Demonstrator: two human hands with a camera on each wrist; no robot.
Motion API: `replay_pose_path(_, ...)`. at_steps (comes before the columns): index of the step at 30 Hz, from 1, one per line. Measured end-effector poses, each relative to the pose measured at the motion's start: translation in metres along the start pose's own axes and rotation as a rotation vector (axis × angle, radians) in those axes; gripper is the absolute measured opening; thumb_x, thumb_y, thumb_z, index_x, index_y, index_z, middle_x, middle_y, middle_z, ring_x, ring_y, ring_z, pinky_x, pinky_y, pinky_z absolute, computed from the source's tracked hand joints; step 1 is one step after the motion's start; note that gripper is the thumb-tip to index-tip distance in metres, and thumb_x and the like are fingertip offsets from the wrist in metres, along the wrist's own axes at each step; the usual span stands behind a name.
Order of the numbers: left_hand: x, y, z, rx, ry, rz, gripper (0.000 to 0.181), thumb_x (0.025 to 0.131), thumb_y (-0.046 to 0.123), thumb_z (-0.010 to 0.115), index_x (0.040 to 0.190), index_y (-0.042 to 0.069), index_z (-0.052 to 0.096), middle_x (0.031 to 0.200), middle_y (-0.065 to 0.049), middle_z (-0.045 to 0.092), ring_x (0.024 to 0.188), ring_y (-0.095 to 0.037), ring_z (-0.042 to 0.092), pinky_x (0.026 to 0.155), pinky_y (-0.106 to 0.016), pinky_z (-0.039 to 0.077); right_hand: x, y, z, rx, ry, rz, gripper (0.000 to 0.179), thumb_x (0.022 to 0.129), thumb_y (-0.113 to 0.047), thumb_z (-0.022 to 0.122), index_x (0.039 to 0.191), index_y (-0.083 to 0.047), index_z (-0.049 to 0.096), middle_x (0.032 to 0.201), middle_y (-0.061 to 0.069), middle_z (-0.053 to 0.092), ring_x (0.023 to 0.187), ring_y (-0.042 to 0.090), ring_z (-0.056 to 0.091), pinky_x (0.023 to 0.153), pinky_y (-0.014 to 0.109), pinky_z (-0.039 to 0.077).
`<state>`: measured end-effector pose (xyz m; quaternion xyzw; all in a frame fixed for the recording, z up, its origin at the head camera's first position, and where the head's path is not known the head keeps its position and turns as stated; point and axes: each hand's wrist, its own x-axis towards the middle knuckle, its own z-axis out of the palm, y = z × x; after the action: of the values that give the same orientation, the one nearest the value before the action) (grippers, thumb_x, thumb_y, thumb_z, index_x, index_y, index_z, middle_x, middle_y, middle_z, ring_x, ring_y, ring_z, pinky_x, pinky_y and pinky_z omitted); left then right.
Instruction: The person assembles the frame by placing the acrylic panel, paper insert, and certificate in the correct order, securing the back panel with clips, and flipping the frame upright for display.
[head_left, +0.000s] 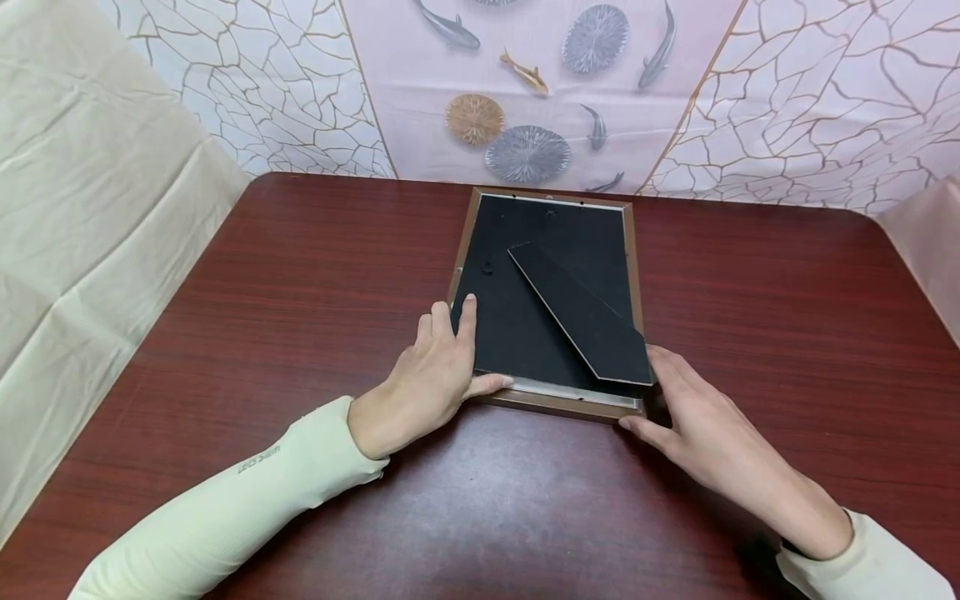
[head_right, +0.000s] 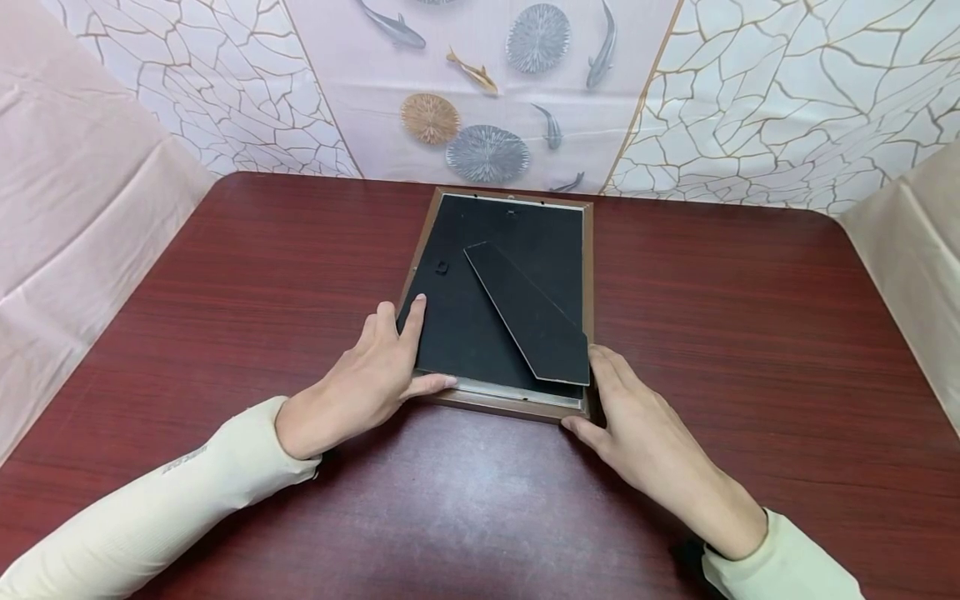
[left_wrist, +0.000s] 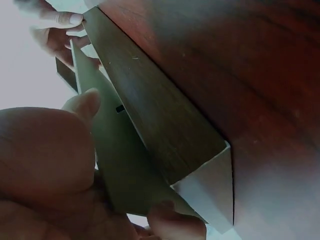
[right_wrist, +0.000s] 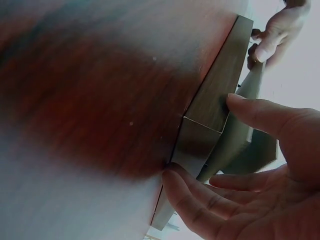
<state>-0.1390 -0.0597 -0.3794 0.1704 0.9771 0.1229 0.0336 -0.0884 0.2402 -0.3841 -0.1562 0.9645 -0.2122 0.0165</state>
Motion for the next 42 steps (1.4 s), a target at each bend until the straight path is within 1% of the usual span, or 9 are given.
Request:
replay_pose_path(4, 0.001, 0.000, 0.001, 0.037, -0.005, -0.006, 0.112, 0.087, 0.064, 0.076, 0.163, -0.003, 0.027, 0.126, -0.026, 0.050, 0.106, -0.038, 0.055, 0.053, -0.034, 0.052, 0.001, 0.000, 0.001, -0.006, -0.015, 0.017, 0.084, 0.089, -0.023, 0.085, 0.154, 0.006, 0.040, 0.152, 0.030, 0.047, 0.136, 0.047, 0.053, 0.105, 0.066, 0.047)
replay_pose_path(10, 0.003, 0.001, 0.002, 0.069, 0.026, 0.008, 0.113, 0.083, 0.066, 0.078, 0.159, -0.005, 0.035, 0.123, -0.028, 0.055, 0.090, -0.036, 0.064, 0.056, -0.040, 0.057, 0.000, 0.000, 0.000, -0.006, -0.020, 0.019, 0.084, 0.089, -0.023, 0.084, 0.153, 0.007, 0.039, 0.152, 0.031, 0.047, 0.136, 0.048, 0.052, 0.106, 0.066, 0.046)
replay_pose_path(13, 0.007, 0.000, -0.002, 0.038, -0.036, 0.004, 0.114, 0.083, 0.064, 0.080, 0.161, -0.005, 0.032, 0.130, -0.031, 0.055, 0.093, -0.036, 0.067, 0.063, -0.043, 0.061, 0.000, 0.001, 0.001, -0.002, -0.019, 0.013, 0.083, 0.089, -0.023, 0.085, 0.153, 0.008, 0.040, 0.152, 0.031, 0.047, 0.135, 0.047, 0.053, 0.105, 0.066, 0.047)
replay_pose_path(18, 0.012, -0.005, -0.015, -0.094, -0.201, -0.022, 0.110, 0.088, 0.050, 0.083, 0.165, -0.002, 0.024, 0.151, -0.038, 0.042, 0.117, -0.044, 0.067, 0.094, -0.049, 0.060, 0.001, 0.002, -0.001, 0.009, -0.014, -0.012, 0.078, 0.089, -0.022, 0.085, 0.151, 0.006, 0.046, 0.153, 0.029, 0.047, 0.136, 0.046, 0.052, 0.105, 0.065, 0.047)
replay_pose_path(22, 0.014, -0.009, -0.025, -0.152, -0.252, -0.024, 0.101, 0.089, 0.041, 0.084, 0.164, 0.000, 0.029, 0.152, -0.034, 0.044, 0.124, -0.044, 0.065, 0.107, -0.049, 0.053, 0.001, 0.003, -0.002, 0.023, -0.003, -0.041, 0.067, 0.090, -0.020, 0.083, 0.148, -0.003, 0.054, 0.153, 0.023, 0.047, 0.134, 0.042, 0.054, 0.102, 0.062, 0.050)
replay_pose_path(28, 0.007, -0.013, -0.031, -0.188, -0.182, 0.037, 0.081, 0.089, 0.032, 0.086, 0.153, -0.001, 0.050, 0.139, -0.025, 0.061, 0.125, -0.035, 0.064, 0.107, -0.052, 0.051, 0.000, 0.004, -0.002, 0.023, 0.006, -0.053, 0.054, 0.096, -0.020, 0.076, 0.145, -0.005, 0.058, 0.153, 0.022, 0.048, 0.132, 0.041, 0.056, 0.101, 0.062, 0.050)
replay_pose_path(32, 0.000, -0.013, -0.028, -0.186, -0.096, 0.069, 0.068, 0.088, 0.029, 0.086, 0.145, 0.000, 0.061, 0.124, -0.023, 0.065, 0.100, -0.035, 0.072, 0.093, -0.047, 0.058, 0.000, 0.004, -0.002, 0.019, 0.009, -0.050, 0.054, 0.098, -0.021, 0.075, 0.145, -0.002, 0.058, 0.153, 0.023, 0.048, 0.131, 0.041, 0.056, 0.102, 0.063, 0.049)
replay_pose_path(35, -0.005, -0.014, -0.026, -0.171, -0.056, 0.080, 0.064, 0.088, 0.029, 0.086, 0.142, 0.001, 0.064, 0.119, -0.021, 0.065, 0.087, -0.035, 0.073, 0.085, -0.044, 0.061, 0.000, 0.004, -0.003, 0.014, 0.003, -0.044, 0.055, 0.098, -0.022, 0.075, 0.145, -0.001, 0.057, 0.153, 0.023, 0.047, 0.130, 0.041, 0.057, 0.101, 0.062, 0.049)
replay_pose_path(42, -0.008, -0.019, -0.023, -0.182, -0.028, 0.085, 0.063, 0.089, 0.027, 0.086, 0.140, -0.003, 0.064, 0.118, -0.021, 0.064, 0.085, -0.035, 0.073, 0.084, -0.043, 0.062, 0.001, 0.000, -0.003, 0.012, 0.001, -0.044, 0.050, 0.097, -0.021, 0.075, 0.140, 0.002, 0.061, 0.154, 0.025, 0.046, 0.130, 0.042, 0.058, 0.101, 0.062, 0.051)
